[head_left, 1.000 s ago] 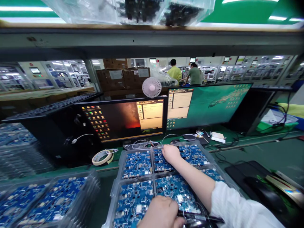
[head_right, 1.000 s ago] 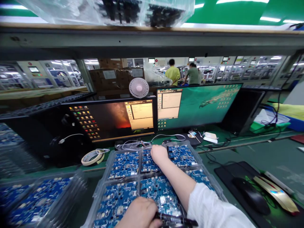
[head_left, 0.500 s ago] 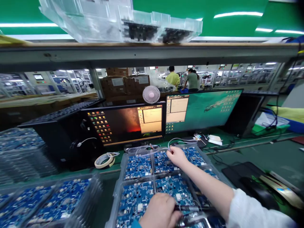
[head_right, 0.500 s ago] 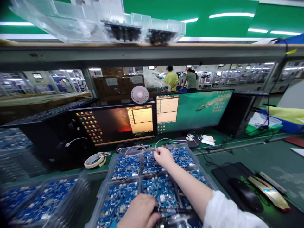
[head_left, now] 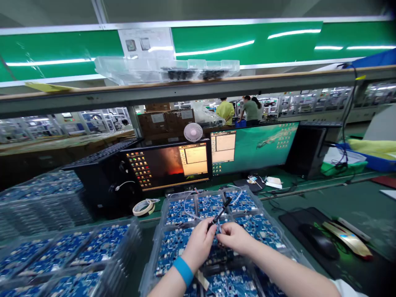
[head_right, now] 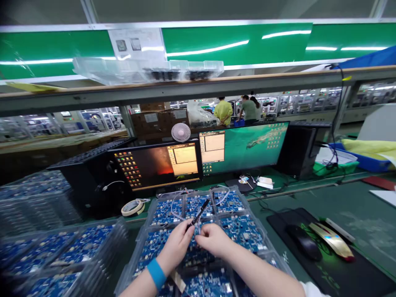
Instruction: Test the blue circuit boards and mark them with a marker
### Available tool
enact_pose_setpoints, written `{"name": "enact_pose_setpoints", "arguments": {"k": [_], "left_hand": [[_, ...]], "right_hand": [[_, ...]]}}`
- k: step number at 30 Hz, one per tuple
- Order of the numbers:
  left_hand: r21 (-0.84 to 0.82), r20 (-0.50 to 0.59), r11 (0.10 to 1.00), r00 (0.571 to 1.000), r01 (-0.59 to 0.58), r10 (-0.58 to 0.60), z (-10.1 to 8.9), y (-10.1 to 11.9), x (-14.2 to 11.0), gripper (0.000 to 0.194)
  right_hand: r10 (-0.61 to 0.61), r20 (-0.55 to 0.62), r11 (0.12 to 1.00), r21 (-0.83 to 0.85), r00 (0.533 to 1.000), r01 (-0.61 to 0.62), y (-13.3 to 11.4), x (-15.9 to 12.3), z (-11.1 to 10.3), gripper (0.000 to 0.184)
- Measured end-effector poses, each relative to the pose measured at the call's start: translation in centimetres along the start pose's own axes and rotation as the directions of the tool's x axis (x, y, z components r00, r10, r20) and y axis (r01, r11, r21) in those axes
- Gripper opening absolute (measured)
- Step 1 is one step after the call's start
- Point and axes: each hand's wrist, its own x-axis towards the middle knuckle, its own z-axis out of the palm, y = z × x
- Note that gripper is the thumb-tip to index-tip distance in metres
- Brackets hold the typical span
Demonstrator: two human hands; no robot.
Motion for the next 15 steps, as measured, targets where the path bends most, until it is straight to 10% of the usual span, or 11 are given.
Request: {"name": "enact_pose_setpoints", "arguments": {"k": [7, 11, 15], "left_hand": [[0.158, -0.032, 0.986, 0.999, 0.049, -0.044, -1.4, -1.0, 0.5, 0.028], [0.279, -0.082, 0.948, 0.987, 0.155, -0.137, -4.9, -4.4, 1.7, 0.03], [0.361, -0.152, 0.869, 0.941, 0.338, -0.303, -8.9, -9.5, 2.3, 0.03]], "right_hand": [[0.011, -0.029, 0.992, -0.123, 1.0, -0.015, -0.5, -1.9, -3.2, 0.025], [-0.062, -0.297, 0.796, -0.59, 0.953, -0.132, 0.2, -2.2, -9.2, 0.026], [-0.004, -0.49, 0.698, -0.626, 0.872, -0.348, 3.0, -2.2, -16.4, 0.023]]}}
